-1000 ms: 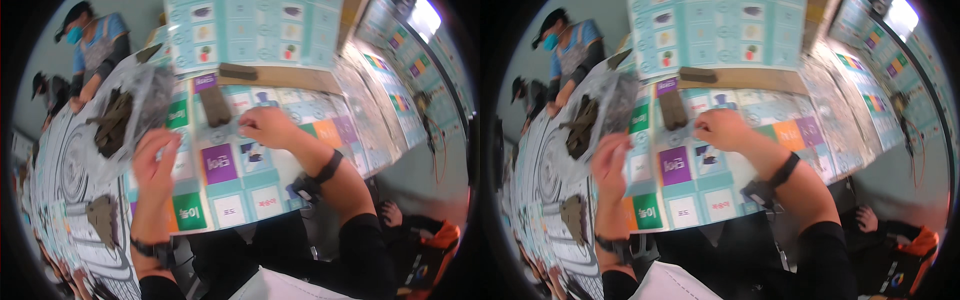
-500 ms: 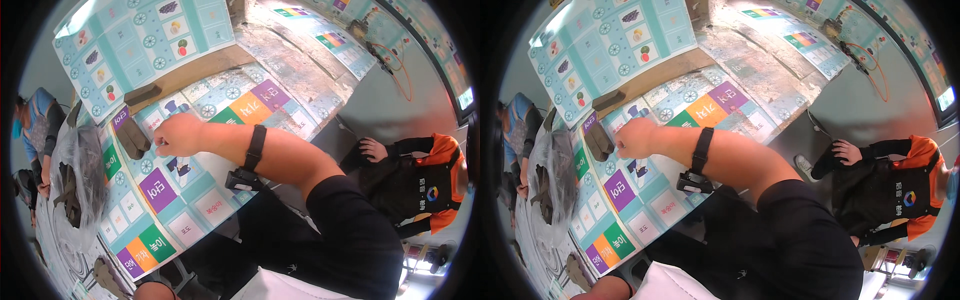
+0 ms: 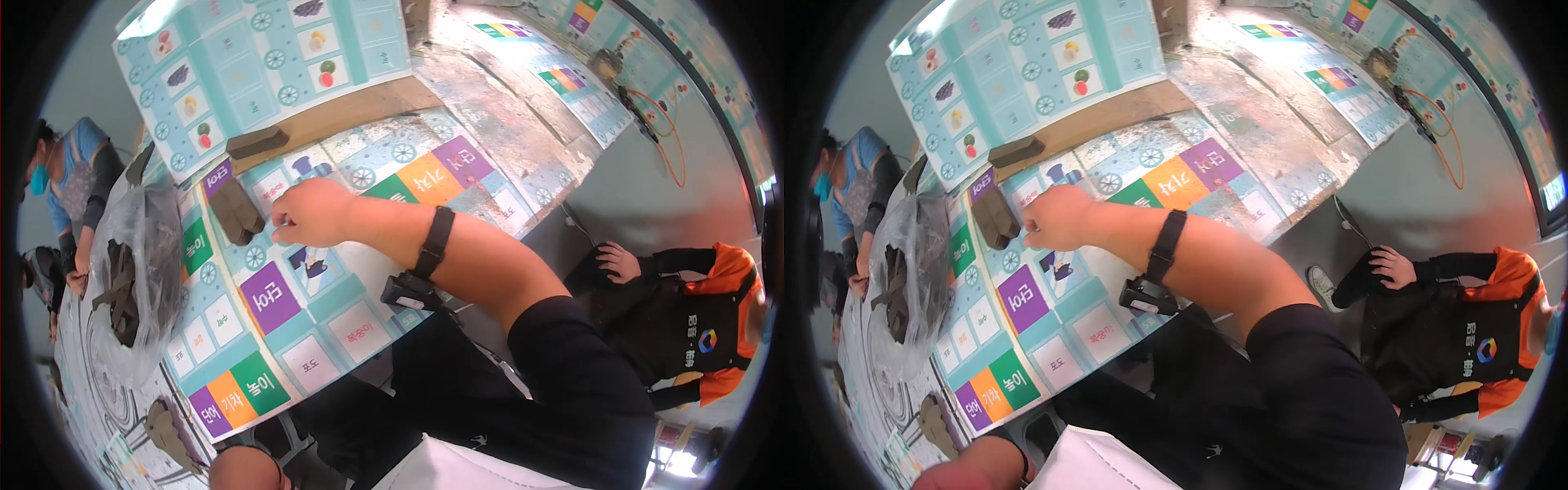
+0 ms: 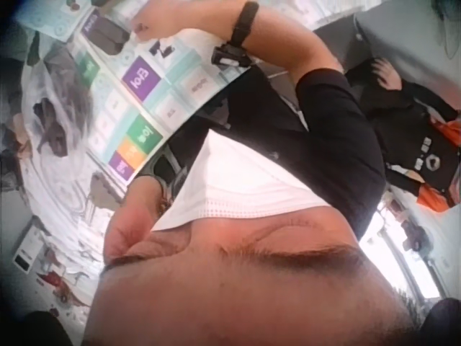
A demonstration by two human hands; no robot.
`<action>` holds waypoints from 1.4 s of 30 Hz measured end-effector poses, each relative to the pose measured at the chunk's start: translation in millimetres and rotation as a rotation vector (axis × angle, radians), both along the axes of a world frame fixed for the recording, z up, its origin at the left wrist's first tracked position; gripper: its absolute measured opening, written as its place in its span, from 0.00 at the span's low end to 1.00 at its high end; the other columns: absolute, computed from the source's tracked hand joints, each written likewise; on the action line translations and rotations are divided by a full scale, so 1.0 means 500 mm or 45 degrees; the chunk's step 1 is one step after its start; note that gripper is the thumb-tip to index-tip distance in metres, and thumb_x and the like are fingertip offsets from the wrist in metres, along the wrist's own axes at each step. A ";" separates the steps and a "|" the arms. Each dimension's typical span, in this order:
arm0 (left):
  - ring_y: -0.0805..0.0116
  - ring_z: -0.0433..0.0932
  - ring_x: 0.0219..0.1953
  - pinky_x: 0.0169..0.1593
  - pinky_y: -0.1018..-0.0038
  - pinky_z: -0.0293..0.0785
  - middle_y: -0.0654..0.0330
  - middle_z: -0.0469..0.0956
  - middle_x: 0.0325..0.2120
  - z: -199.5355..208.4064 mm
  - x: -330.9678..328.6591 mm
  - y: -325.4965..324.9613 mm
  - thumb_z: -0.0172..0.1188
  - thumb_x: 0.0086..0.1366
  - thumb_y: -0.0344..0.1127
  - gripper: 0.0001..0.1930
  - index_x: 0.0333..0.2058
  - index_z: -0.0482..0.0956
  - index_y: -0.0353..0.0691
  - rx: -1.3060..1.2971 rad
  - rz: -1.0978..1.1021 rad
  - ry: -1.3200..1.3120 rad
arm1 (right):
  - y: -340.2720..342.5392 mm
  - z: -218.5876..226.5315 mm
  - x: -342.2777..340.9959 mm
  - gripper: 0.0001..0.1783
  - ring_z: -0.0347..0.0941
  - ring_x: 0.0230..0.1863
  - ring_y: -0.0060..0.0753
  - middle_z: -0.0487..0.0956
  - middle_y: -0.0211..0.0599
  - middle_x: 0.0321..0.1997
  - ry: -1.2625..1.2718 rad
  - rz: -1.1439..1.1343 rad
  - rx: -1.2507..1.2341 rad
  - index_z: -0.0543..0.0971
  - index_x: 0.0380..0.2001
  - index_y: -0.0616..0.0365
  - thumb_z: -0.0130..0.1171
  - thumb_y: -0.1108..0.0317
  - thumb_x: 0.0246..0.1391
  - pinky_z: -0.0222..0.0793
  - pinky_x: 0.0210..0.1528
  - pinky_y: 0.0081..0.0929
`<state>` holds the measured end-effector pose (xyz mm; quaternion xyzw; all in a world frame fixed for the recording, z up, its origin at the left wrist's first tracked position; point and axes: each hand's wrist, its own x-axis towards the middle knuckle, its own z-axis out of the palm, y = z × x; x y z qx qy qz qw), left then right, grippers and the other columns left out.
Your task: Sorting and stacking various leather or synthetic components for shoe manufacturing.
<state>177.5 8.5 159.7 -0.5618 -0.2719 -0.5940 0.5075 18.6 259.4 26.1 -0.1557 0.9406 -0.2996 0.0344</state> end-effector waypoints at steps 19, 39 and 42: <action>0.55 0.80 0.49 0.54 0.64 0.74 0.50 0.81 0.46 -0.259 -0.338 -0.064 0.71 0.61 0.42 0.20 0.48 0.82 0.36 -1.402 0.803 -1.443 | -0.015 0.006 0.006 0.18 0.82 0.40 0.46 0.85 0.42 0.37 0.044 -0.027 -0.136 0.85 0.42 0.56 0.65 0.54 0.57 0.76 0.44 0.39; 0.50 0.81 0.49 0.53 0.60 0.75 0.51 0.84 0.43 -0.261 -0.334 -0.063 0.70 0.57 0.52 0.27 0.47 0.82 0.36 -1.659 0.686 -1.421 | -0.013 0.028 0.024 0.12 0.79 0.43 0.49 0.82 0.46 0.40 0.712 0.069 -0.025 0.81 0.41 0.65 0.65 0.71 0.54 0.74 0.48 0.38; 0.50 0.81 0.48 0.52 0.61 0.76 0.51 0.83 0.43 -0.267 -0.334 -0.062 0.70 0.58 0.52 0.25 0.45 0.83 0.37 -1.545 0.680 -1.483 | -0.025 0.037 0.033 0.12 0.80 0.45 0.53 0.83 0.49 0.42 0.313 -0.027 -0.007 0.81 0.41 0.66 0.65 0.71 0.55 0.72 0.54 0.40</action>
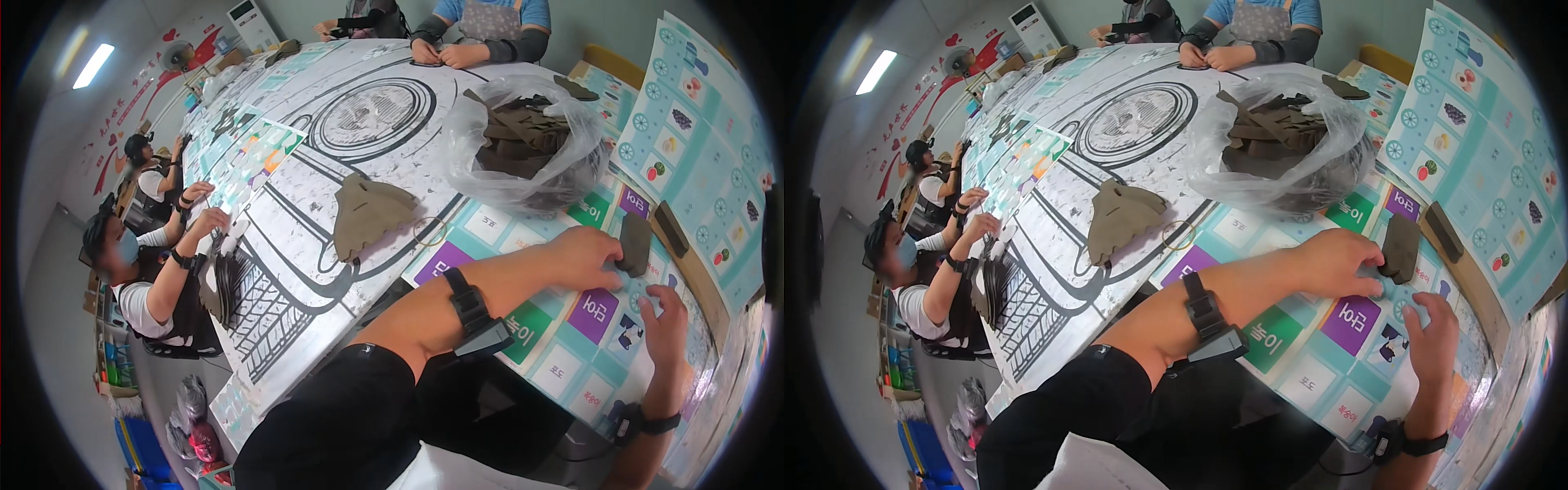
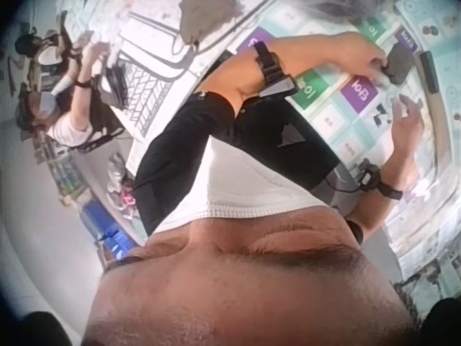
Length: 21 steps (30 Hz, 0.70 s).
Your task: Sorting and stacking various leather or synthetic components for shoe manufacturing.
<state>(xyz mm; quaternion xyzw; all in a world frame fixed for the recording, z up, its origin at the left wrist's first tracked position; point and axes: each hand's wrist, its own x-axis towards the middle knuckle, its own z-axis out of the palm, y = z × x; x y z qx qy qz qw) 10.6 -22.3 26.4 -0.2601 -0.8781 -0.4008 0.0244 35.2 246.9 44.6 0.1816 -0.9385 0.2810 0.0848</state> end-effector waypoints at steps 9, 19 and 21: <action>0.52 0.79 0.48 0.54 0.60 0.74 0.53 0.82 0.40 -0.006 -0.005 0.000 0.71 0.57 0.51 0.26 0.46 0.82 0.37 0.126 0.063 0.086 | -0.009 0.008 0.006 0.15 0.80 0.49 0.53 0.83 0.52 0.47 -0.063 -0.011 -0.083 0.81 0.43 0.67 0.65 0.71 0.54 0.72 0.56 0.39; 0.45 0.58 0.72 0.74 0.45 0.49 0.48 0.69 0.63 -0.033 -0.006 -0.005 0.71 0.54 0.59 0.38 0.57 0.78 0.39 -0.385 0.000 0.067 | 0.005 -0.020 0.003 0.19 0.74 0.61 0.57 0.79 0.55 0.58 -0.038 0.137 0.024 0.80 0.47 0.67 0.66 0.71 0.52 0.66 0.66 0.42; 0.44 0.56 0.73 0.75 0.46 0.48 0.47 0.68 0.64 -0.031 -0.005 -0.007 0.71 0.55 0.59 0.39 0.58 0.77 0.39 -0.385 -0.003 0.053 | 0.004 -0.018 0.002 0.20 0.72 0.62 0.57 0.78 0.54 0.59 -0.065 0.154 0.019 0.80 0.47 0.65 0.66 0.70 0.51 0.65 0.66 0.43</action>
